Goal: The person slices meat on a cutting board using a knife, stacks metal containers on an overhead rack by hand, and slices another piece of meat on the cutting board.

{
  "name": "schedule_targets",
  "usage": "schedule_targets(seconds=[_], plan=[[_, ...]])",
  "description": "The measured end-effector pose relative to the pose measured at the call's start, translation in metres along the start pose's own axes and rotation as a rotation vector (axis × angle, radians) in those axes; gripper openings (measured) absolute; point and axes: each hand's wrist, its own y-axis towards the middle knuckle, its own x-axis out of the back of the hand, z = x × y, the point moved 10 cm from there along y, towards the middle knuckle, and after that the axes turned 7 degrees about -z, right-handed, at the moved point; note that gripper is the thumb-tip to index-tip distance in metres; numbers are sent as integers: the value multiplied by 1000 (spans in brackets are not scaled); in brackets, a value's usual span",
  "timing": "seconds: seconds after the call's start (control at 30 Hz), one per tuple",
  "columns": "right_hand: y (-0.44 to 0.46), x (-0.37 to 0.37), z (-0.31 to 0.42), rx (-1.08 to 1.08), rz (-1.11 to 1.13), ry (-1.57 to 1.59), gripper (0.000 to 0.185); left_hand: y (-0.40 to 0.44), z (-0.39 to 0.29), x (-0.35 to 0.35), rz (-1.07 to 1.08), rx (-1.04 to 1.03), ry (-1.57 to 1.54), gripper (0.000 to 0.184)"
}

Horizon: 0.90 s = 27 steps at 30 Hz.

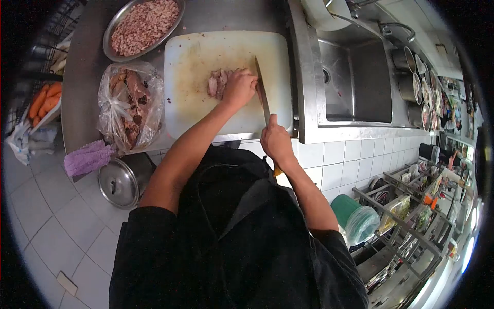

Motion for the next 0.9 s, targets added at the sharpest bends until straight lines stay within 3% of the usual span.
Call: schedule_targets(seconds=[0.27, 0.4, 0.5, 0.9], plan=[[89, 1, 19, 48, -56, -3, 24, -4, 4, -2, 77, 36, 2, 13], [73, 36, 41, -235, 202, 177, 24, 1, 7, 6, 104, 69, -19, 13], [64, 22, 29, -61, 81, 2, 25, 1, 10, 12, 100, 83, -13, 13], [60, -7, 27, -42, -35, -37, 24, 2, 6, 0, 85, 27, -2, 12]])
